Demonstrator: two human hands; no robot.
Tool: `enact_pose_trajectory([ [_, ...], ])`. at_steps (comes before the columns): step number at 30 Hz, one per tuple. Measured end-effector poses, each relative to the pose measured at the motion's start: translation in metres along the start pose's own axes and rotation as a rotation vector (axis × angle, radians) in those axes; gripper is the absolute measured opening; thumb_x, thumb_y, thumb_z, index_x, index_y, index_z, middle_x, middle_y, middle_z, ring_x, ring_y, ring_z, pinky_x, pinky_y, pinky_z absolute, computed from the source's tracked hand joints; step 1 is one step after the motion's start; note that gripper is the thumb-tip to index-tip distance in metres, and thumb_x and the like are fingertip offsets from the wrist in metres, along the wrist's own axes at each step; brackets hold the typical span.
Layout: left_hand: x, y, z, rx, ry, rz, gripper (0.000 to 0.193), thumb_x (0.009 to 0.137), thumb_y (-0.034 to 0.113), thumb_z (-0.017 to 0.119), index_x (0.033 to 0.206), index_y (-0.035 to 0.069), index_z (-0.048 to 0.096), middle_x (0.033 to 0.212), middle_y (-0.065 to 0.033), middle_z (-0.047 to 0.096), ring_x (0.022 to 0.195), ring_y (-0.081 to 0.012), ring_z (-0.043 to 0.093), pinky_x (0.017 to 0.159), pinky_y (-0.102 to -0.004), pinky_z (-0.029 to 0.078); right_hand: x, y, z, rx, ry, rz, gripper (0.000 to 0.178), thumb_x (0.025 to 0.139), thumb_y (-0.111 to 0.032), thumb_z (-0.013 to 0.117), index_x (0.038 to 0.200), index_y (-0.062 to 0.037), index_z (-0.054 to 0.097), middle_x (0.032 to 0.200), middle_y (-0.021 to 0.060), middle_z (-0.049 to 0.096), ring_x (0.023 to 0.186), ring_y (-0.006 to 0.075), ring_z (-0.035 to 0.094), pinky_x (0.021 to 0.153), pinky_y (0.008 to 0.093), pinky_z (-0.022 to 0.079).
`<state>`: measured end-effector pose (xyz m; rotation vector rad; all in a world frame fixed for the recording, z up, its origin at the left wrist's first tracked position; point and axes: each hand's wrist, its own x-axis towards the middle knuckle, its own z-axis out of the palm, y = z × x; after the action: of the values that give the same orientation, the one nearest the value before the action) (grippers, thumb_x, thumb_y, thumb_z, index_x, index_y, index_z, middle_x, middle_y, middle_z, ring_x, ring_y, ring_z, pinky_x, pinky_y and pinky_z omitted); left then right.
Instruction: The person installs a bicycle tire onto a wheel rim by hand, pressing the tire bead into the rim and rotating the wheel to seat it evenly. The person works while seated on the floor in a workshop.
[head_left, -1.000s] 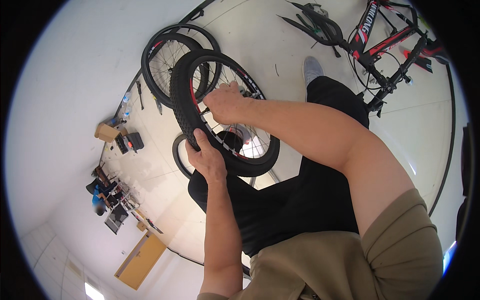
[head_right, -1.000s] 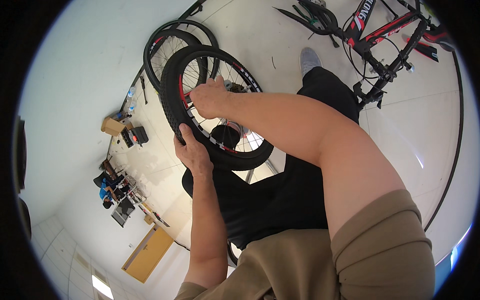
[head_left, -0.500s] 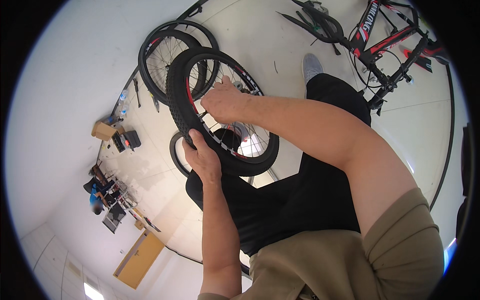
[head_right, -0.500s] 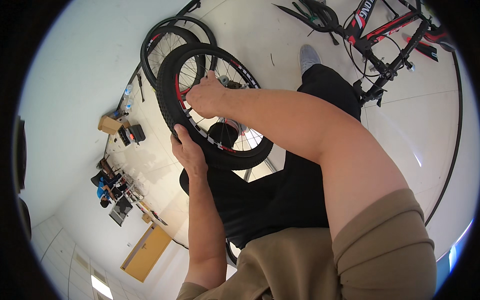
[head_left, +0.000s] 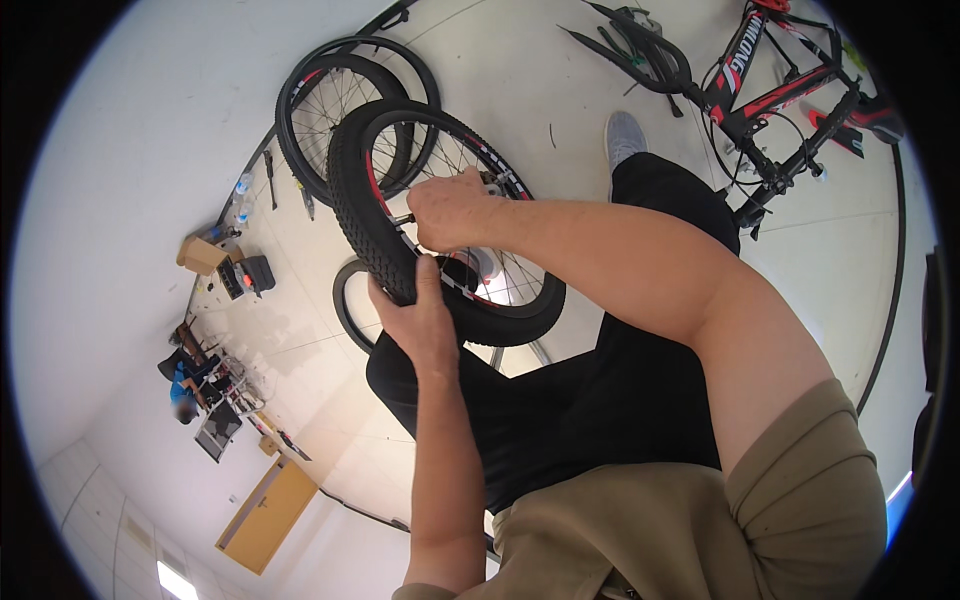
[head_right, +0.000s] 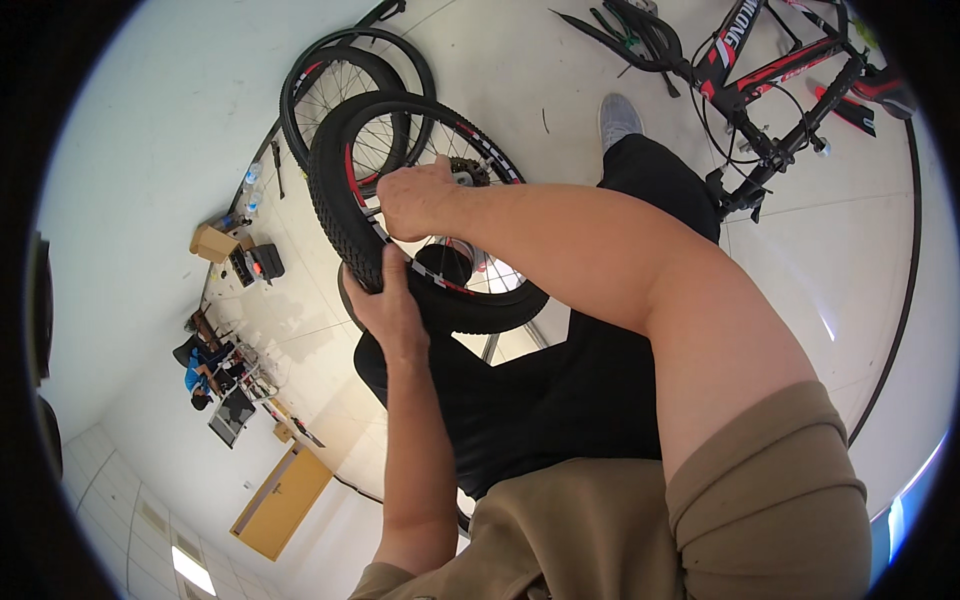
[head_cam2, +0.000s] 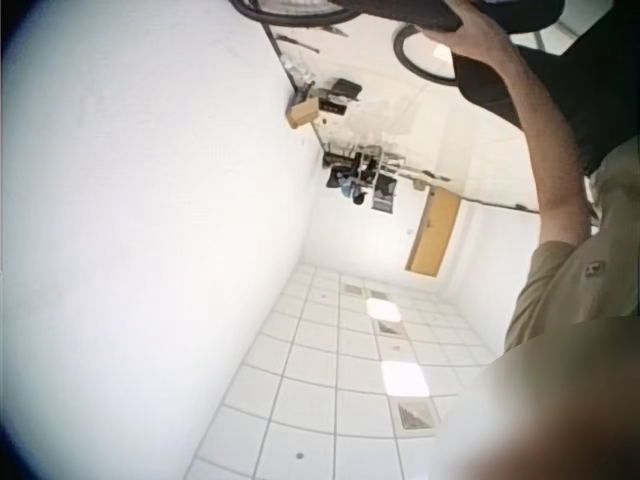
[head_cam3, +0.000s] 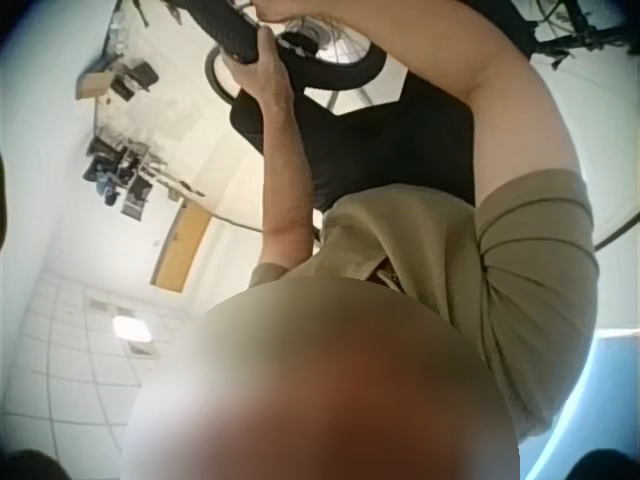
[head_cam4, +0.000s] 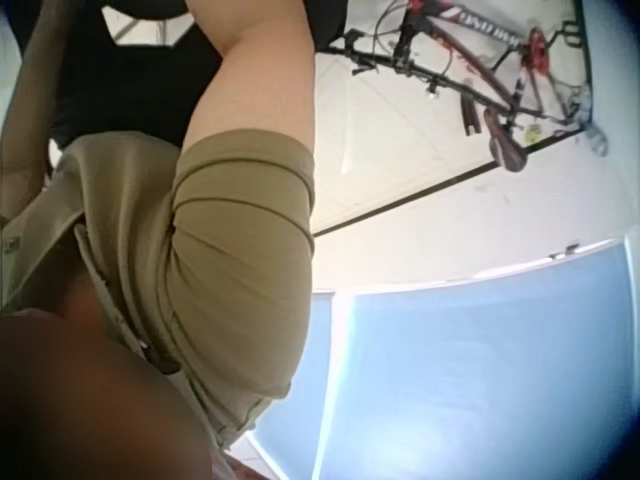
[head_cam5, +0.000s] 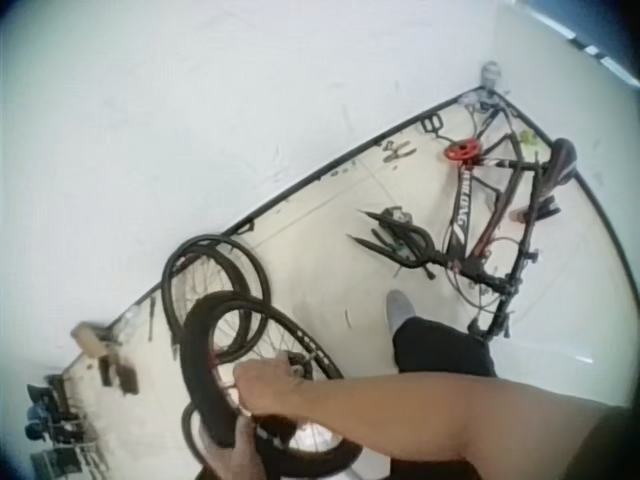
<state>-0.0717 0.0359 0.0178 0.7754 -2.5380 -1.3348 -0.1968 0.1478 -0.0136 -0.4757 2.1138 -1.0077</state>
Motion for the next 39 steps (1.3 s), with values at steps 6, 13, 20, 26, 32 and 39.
enact_pose_trajectory([
  [6,-0.011,0.006,0.000,-0.085,-0.018,-0.071,0.042,0.102,0.028,0.069,0.126,-0.005,0.059,0.102,-0.0074,0.069,0.090,-0.0141,0.063,0.082,-0.0294,0.052,-0.002,0.000,0.005,-0.042,0.064,-0.020,0.025,0.079,-0.006,0.069,0.104,-0.0033,0.076,0.106,0.0141,0.075,0.107,0.0321,0.071,0.094,0.0533,0.037],
  [13,-0.005,-0.007,-0.013,-0.154,-0.045,-0.068,0.038,0.105,0.030,0.067,0.122,-0.003,0.061,0.101,-0.0048,0.069,0.087,-0.0119,0.062,0.079,-0.0269,0.052,-0.007,-0.003,0.004,-0.121,0.125,-0.035,0.026,0.077,-0.005,0.072,0.103,-0.0028,0.075,0.101,0.0146,0.076,0.106,0.0325,0.072,0.094,0.0562,0.037],
  [20,0.002,-0.012,-0.026,-0.244,-0.127,-0.152,0.037,0.105,0.030,0.068,0.122,-0.003,0.061,0.103,-0.0042,0.069,0.089,-0.0116,0.063,0.081,-0.0262,0.052,-0.010,-0.004,-0.007,-0.060,0.014,-0.029,0.029,0.073,-0.006,0.075,0.102,-0.0023,0.076,0.100,0.0141,0.077,0.099,0.0304,0.074,0.086,0.0500,0.043],
  [26,0.003,-0.018,-0.028,-0.332,-0.142,-0.165,0.035,0.105,0.027,0.067,0.124,-0.002,0.061,0.104,-0.0042,0.069,0.090,-0.0116,0.063,0.082,-0.0262,0.052,-0.020,-0.009,-0.019,-0.184,-0.034,-0.064,0.030,0.075,-0.008,0.075,0.104,-0.0049,0.077,0.103,0.0117,0.077,0.101,0.0288,0.074,0.086,0.0494,0.045],
  [32,0.007,-0.010,-0.022,-0.364,-0.156,-0.165,0.032,0.106,0.025,0.066,0.124,-0.002,0.061,0.103,-0.0044,0.069,0.088,-0.0121,0.064,0.082,-0.0271,0.053,-0.013,-0.006,-0.017,-0.031,-0.118,0.077,0.024,0.082,-0.013,0.070,0.105,-0.0106,0.079,0.105,0.0056,0.078,0.100,0.0222,0.074,0.085,0.0459,0.044],
  [39,0.009,-0.012,-0.026,-0.373,-0.151,-0.189,0.030,0.106,0.024,0.066,0.121,-0.001,0.061,0.100,-0.0046,0.069,0.087,-0.0130,0.065,0.079,-0.0276,0.054,-0.023,-0.006,-0.025,-0.235,0.074,-0.041,0.019,0.082,-0.014,0.070,0.098,-0.0071,0.078,0.095,0.0104,0.078,0.094,0.0282,0.075,0.081,0.0466,0.044],
])
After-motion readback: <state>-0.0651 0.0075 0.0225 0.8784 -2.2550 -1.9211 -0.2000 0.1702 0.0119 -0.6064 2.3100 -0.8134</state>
